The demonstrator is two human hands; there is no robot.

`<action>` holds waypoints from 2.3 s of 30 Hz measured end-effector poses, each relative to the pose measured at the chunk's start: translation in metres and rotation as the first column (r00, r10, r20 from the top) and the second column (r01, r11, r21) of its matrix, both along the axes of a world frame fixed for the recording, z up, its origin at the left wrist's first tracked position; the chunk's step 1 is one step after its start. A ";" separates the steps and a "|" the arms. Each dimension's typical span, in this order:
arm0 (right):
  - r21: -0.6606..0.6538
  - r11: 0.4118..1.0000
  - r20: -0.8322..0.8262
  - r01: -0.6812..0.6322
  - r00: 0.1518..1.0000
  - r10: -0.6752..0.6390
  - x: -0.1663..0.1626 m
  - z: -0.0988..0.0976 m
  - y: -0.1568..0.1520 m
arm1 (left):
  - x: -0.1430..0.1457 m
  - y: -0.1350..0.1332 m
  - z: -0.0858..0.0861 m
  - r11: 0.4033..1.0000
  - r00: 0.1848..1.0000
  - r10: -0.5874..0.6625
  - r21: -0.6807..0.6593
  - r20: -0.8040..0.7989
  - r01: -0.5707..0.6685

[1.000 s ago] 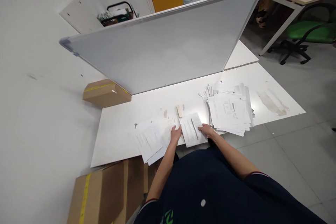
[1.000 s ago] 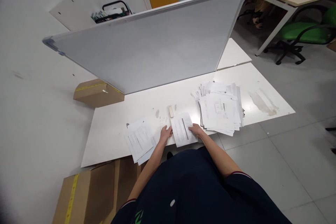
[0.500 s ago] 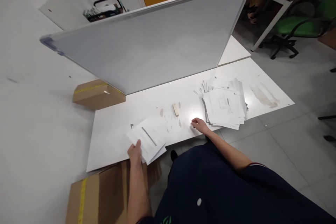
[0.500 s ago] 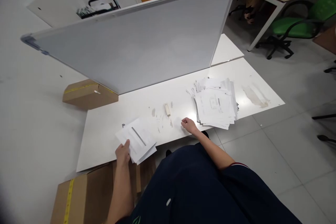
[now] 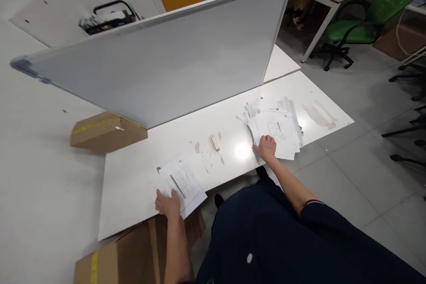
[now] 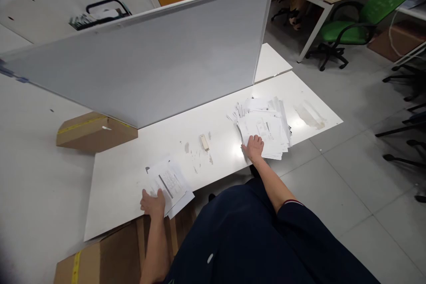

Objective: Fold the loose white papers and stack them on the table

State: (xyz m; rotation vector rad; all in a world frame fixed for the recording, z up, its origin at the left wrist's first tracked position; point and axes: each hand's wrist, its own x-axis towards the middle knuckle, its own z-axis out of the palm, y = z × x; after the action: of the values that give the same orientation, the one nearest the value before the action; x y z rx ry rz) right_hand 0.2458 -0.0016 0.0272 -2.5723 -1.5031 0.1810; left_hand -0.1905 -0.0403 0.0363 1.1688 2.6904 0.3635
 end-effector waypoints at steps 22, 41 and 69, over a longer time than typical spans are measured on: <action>0.212 0.970 -0.858 0.118 0.498 0.127 -0.014 0.100 -0.016 | 0.148 0.003 0.012 0.973 0.370 -0.215 0.165 0.904 0.162; 0.195 0.975 -0.899 -0.110 0.378 0.222 -0.053 0.089 -0.017 | 0.170 0.029 0.077 0.922 -0.030 -0.288 0.269 0.957 -0.278; 0.153 0.984 -0.981 0.091 0.136 0.140 -0.084 0.079 -0.008 | 0.176 0.028 0.103 0.951 -0.045 -0.280 0.271 0.959 -0.147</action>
State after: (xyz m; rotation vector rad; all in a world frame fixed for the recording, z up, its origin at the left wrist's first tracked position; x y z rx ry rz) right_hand 0.1615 -0.0096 0.1065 -1.4455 -0.8453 1.3938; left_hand -0.0143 -0.0119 0.1391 0.5331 1.1461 1.1210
